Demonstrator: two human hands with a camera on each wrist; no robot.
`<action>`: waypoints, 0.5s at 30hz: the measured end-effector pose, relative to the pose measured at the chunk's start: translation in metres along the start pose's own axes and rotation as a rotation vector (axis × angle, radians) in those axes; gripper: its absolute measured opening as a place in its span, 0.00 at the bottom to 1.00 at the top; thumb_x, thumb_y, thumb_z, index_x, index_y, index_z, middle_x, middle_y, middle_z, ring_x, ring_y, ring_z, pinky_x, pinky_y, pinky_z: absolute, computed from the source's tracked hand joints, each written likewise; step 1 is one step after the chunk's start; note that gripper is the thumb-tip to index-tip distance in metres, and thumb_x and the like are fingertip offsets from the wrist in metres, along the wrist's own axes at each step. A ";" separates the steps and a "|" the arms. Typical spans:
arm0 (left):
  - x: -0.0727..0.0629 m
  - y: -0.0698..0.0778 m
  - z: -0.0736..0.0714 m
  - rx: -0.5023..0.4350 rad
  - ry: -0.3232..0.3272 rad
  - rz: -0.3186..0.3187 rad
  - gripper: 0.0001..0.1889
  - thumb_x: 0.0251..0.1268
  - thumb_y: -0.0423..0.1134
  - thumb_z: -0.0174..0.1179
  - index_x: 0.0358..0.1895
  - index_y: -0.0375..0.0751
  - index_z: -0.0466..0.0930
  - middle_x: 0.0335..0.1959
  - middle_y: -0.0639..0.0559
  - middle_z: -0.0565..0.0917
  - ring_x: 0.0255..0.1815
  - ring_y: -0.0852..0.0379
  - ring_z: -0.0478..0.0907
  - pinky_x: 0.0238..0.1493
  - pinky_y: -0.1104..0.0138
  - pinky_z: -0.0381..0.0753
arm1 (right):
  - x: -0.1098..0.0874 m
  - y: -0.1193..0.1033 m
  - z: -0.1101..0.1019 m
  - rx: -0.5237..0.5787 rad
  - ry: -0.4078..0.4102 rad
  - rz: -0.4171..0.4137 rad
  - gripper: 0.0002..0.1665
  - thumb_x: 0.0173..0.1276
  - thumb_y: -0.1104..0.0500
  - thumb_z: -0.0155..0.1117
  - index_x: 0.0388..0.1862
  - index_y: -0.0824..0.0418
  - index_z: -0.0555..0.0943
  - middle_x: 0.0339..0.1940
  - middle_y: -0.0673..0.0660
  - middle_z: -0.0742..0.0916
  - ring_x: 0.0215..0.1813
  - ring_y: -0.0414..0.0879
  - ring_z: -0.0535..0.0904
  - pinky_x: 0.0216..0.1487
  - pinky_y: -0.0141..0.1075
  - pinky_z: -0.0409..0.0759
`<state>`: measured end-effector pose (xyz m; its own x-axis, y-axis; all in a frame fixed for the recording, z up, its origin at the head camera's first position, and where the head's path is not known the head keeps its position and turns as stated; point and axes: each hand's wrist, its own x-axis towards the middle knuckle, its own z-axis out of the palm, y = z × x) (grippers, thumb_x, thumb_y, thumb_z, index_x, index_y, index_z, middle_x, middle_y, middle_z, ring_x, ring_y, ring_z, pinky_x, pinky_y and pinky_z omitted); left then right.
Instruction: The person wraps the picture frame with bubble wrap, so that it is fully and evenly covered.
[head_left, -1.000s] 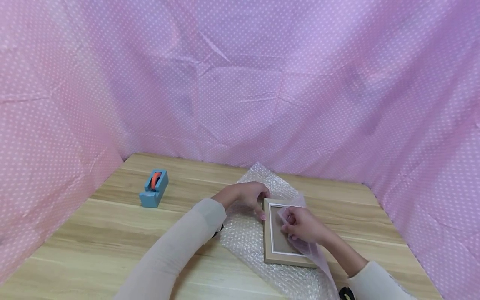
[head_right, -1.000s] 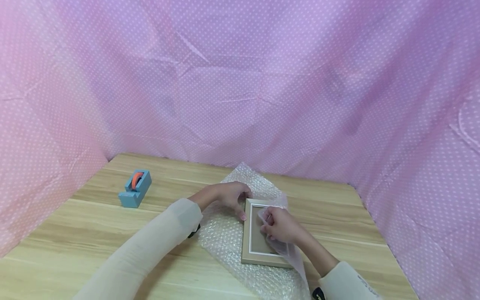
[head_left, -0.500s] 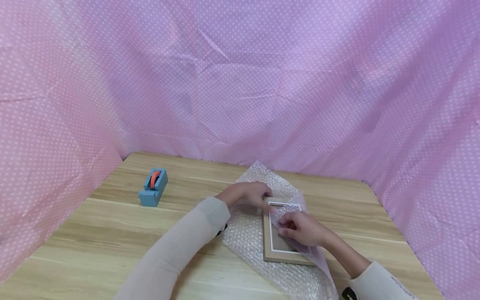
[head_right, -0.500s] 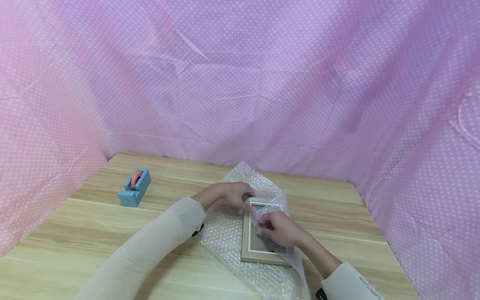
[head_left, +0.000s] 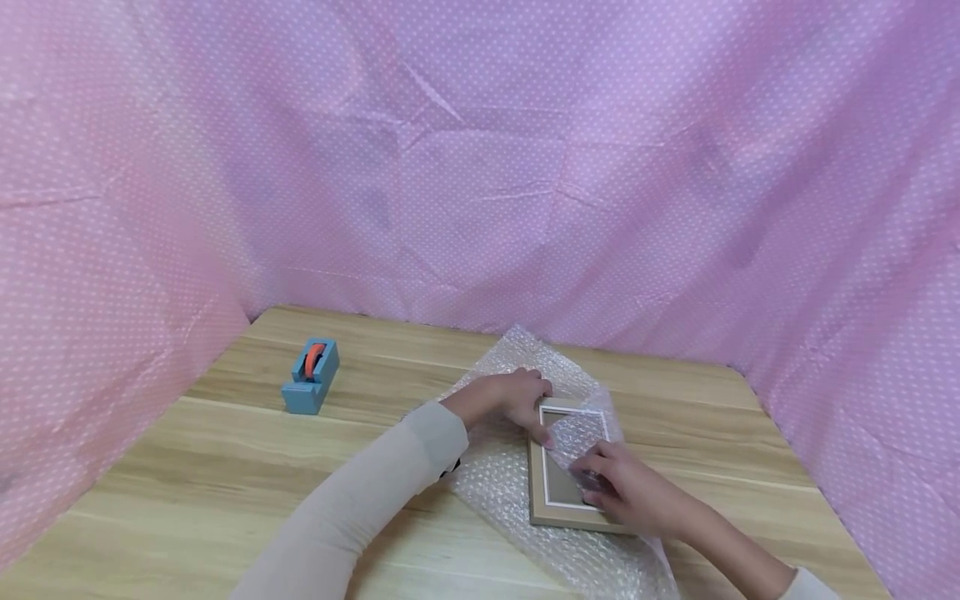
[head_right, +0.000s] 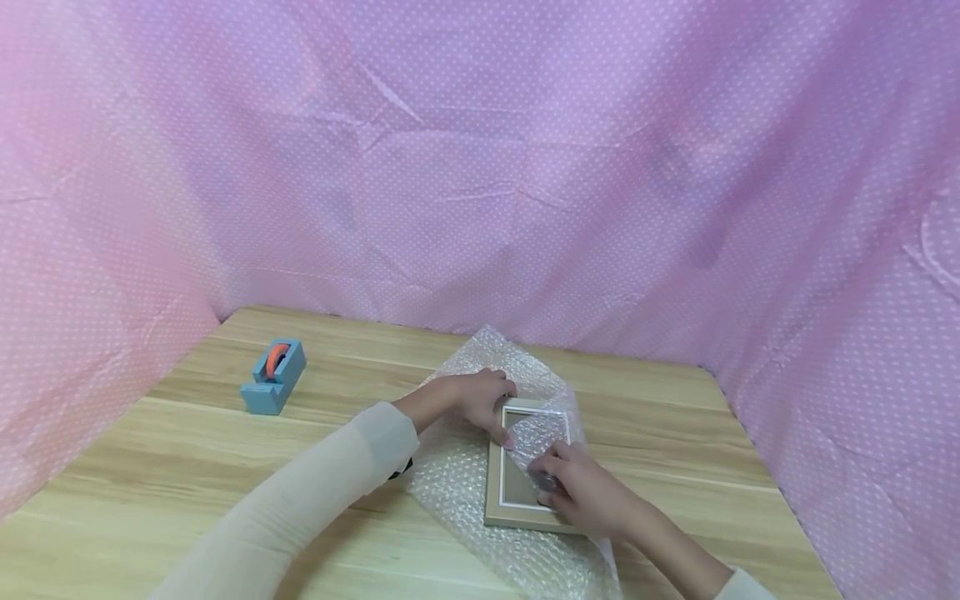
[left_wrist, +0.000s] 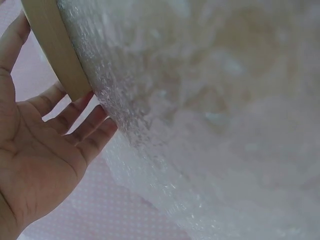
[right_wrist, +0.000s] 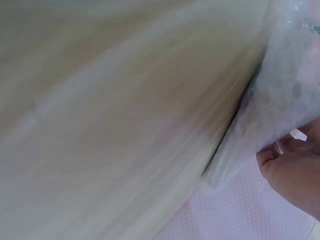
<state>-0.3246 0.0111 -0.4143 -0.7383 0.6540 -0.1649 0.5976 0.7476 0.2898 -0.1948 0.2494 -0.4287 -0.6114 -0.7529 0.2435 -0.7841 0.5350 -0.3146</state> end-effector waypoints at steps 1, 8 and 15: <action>0.000 0.000 0.000 0.000 -0.006 -0.006 0.38 0.45 0.69 0.76 0.57 0.52 0.79 0.49 0.55 0.75 0.50 0.56 0.71 0.53 0.60 0.77 | -0.004 0.000 -0.001 -0.031 0.010 -0.007 0.15 0.67 0.62 0.72 0.52 0.58 0.83 0.42 0.46 0.78 0.40 0.34 0.70 0.35 0.28 0.74; 0.001 -0.003 0.000 -0.005 -0.034 -0.011 0.43 0.45 0.71 0.74 0.63 0.52 0.76 0.53 0.55 0.74 0.55 0.55 0.70 0.56 0.55 0.78 | -0.029 0.013 -0.023 0.043 -0.084 -0.052 0.20 0.61 0.48 0.76 0.50 0.45 0.81 0.48 0.39 0.80 0.48 0.36 0.74 0.47 0.35 0.80; 0.001 -0.003 -0.001 -0.008 -0.036 -0.006 0.44 0.46 0.71 0.74 0.64 0.51 0.75 0.56 0.53 0.75 0.56 0.54 0.70 0.59 0.55 0.77 | -0.031 0.019 -0.029 0.025 -0.139 -0.042 0.35 0.50 0.37 0.77 0.56 0.45 0.80 0.55 0.41 0.78 0.54 0.39 0.76 0.54 0.42 0.82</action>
<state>-0.3271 0.0091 -0.4147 -0.7298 0.6536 -0.2006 0.5909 0.7506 0.2959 -0.1936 0.2941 -0.4152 -0.5557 -0.8214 0.1283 -0.8050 0.4931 -0.3299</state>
